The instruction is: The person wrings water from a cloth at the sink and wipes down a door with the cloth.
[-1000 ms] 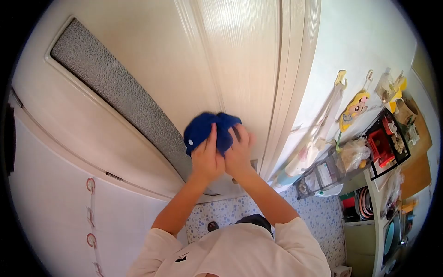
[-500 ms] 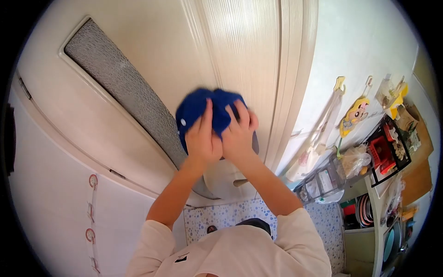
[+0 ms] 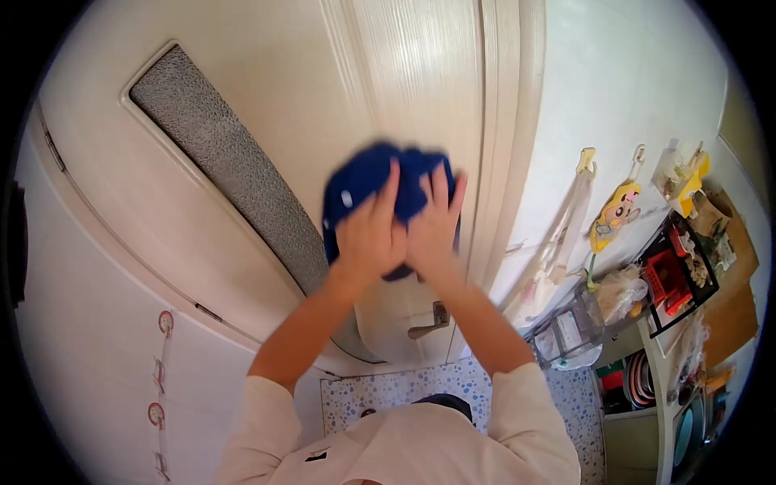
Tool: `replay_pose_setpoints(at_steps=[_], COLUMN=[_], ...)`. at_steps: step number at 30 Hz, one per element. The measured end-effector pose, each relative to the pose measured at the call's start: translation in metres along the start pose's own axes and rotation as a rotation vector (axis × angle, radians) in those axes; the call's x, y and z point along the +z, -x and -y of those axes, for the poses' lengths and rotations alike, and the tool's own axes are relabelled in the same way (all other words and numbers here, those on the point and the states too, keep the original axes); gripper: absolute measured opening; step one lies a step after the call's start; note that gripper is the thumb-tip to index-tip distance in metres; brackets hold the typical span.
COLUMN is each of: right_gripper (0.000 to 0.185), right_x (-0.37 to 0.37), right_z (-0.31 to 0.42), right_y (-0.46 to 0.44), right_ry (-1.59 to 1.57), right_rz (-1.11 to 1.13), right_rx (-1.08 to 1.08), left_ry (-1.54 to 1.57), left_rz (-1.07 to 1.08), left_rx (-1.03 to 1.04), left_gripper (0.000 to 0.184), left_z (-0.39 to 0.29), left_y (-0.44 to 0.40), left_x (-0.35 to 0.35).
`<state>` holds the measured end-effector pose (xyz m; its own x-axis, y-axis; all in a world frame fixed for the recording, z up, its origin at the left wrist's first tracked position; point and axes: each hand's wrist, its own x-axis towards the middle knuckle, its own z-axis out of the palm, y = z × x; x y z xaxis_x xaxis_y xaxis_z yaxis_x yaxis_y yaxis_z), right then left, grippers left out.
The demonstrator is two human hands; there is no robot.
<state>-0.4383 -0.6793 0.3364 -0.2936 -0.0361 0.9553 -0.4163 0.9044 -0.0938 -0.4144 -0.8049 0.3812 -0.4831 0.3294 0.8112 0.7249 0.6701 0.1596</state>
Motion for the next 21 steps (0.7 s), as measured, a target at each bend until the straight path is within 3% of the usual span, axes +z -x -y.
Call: replay_pose_setpoints(at_steps=[3, 5, 6, 12, 15, 16, 18, 21], right_gripper=[0.049, 0.049, 0.049, 0.052, 0.052, 0.052, 0.053, 0.049], right_x=[-0.021, -0.021, -0.021, 0.007, 0.013, 0.014, -0.011, -0.028], right_z=[-0.002, -0.004, -0.007, -0.032, -0.033, -0.034, -0.026, -0.027], right_y=[-0.079, -0.084, -0.076, 0.084, 0.124, 0.116, 0.057, -0.024], right_ry=[0.028, 0.027, 0.026, -0.073, -0.124, -0.134, -0.123, -0.027], right_rz=[-0.198, -0.242, -0.19, 0.057, 0.034, -0.038, 0.123, -0.083], right_rx=[-0.092, -0.097, -0.08, -0.006, 0.02, 0.01, 0.114, -0.04], left_ry=[0.031, 0.074, 0.044, -0.047, -0.041, -0.036, -0.017, 0.045], left_rz=[-0.193, -0.24, -0.15, 0.079, 0.016, -0.03, -0.087, -0.079], left_rx=[0.127, 0.154, 0.087, 0.064, 0.092, 0.109, 0.145, 0.079], left_gripper=[0.079, 0.079, 0.079, 0.074, 0.069, 0.07, 0.072, 0.077], left_z=[-0.018, -0.018, -0.019, 0.01, 0.011, 0.009, -0.003, -0.024], left_y=[-0.066, -0.072, -0.063, 0.077, 0.091, 0.086, 0.045, -0.028], left_x=[-0.027, -0.022, -0.02, 0.065, 0.076, 0.074, 0.051, 0.008])
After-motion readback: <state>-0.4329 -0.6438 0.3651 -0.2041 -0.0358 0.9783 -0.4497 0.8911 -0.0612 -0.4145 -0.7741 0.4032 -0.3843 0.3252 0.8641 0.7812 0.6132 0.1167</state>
